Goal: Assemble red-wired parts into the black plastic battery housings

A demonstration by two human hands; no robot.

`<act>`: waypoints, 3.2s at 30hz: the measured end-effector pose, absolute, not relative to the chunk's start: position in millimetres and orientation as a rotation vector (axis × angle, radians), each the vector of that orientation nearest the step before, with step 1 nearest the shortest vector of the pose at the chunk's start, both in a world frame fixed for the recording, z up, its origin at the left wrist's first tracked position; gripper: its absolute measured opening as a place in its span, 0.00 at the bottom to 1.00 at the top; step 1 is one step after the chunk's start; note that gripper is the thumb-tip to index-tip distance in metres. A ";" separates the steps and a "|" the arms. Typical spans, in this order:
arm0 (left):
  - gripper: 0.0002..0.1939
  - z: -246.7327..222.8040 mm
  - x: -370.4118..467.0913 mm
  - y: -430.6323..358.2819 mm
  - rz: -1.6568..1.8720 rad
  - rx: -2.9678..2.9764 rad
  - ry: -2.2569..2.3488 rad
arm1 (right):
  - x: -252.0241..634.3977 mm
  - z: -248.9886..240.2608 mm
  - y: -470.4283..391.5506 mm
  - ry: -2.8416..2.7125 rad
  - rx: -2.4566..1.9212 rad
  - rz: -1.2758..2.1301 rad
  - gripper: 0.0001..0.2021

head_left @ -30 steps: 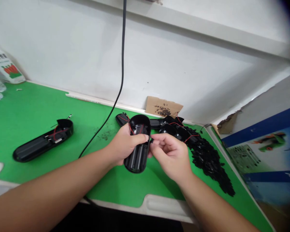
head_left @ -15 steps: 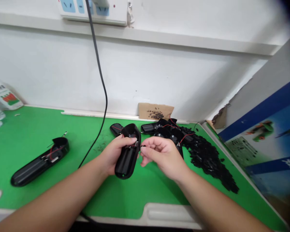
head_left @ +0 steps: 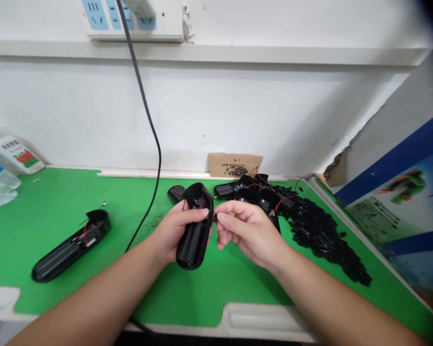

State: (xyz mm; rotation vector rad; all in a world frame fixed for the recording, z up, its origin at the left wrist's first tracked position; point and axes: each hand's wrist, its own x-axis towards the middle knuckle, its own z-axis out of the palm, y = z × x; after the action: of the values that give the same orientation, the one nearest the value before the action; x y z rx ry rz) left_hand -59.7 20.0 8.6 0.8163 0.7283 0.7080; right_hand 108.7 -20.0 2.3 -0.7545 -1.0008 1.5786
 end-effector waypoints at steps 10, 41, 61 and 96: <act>0.16 8.3 -58.0 18.7 0.729 0.805 0.707 | 108.5 -0.5 -20.8 -0.980 -0.761 1.577 0.10; 0.20 12.6 -46.7 6.1 0.973 1.009 0.723 | 97.1 -1.7 -26.2 -0.630 -0.729 1.651 0.09; 0.21 4.6 -46.9 6.3 1.164 1.315 0.968 | 93.3 -0.1 -27.4 -0.566 -0.874 1.533 0.15; 0.22 -5.1 -36.3 2.3 1.413 1.405 0.999 | 79.8 -16.9 -38.5 -1.075 -1.106 0.941 0.07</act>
State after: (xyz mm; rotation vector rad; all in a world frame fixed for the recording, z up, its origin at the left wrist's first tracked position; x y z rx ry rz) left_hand -36.3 2.3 -5.1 1.4046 0.9993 1.4133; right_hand 79.8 -38.5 -16.9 -1.1060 -1.0747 0.9411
